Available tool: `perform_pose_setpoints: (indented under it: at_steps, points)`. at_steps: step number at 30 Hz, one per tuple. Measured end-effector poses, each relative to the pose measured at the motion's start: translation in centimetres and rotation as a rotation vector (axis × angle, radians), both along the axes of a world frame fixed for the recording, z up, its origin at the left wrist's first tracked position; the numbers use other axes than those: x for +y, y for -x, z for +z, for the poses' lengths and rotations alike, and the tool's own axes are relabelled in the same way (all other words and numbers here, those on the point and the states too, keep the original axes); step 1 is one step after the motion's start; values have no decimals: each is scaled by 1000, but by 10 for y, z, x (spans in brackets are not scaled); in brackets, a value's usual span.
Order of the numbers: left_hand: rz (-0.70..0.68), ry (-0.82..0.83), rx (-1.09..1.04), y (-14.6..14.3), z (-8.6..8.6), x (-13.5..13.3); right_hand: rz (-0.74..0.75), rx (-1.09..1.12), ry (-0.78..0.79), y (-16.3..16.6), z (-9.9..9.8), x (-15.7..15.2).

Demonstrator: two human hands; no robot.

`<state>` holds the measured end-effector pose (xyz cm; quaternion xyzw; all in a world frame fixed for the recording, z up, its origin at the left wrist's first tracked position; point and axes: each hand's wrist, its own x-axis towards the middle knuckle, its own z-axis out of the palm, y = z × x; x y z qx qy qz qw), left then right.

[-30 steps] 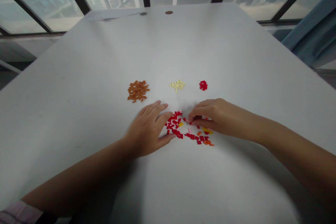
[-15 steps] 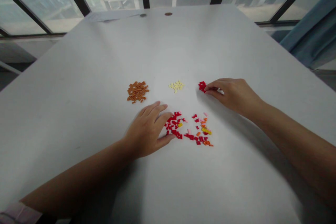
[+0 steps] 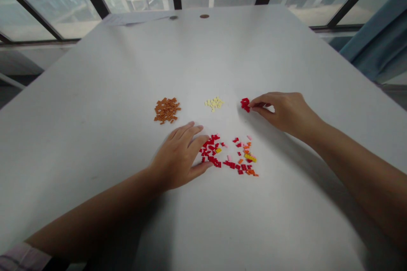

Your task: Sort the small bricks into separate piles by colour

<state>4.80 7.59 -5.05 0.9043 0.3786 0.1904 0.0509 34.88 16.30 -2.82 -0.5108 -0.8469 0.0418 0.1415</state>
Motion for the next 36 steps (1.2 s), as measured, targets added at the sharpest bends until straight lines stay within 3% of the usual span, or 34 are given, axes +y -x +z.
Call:
perform_pose_setpoints:
  at_steps: [16, 20, 23, 26, 28, 36]
  points:
    - [0, -4, -3, 0, -1, 0, -56, 87, 4, 1, -1, -1]
    - [-7, -30, 22, 0, 1, 0, -30, 111, -61, 7, 9, -8]
    - [-16, -42, 33, -1, 3, 0, 64, 166, 41, 17, 25, -20]
    - [-10, -34, 30, -1, 3, 0, 330, 110, 255, 31, 35, -32]
    - [-2, -18, 27, -2, 3, 0, 426, 47, 296, 39, 34, -37]
    - [-6, -13, 17, -2, 3, 0, 410, -6, 246, 44, 20, -37]
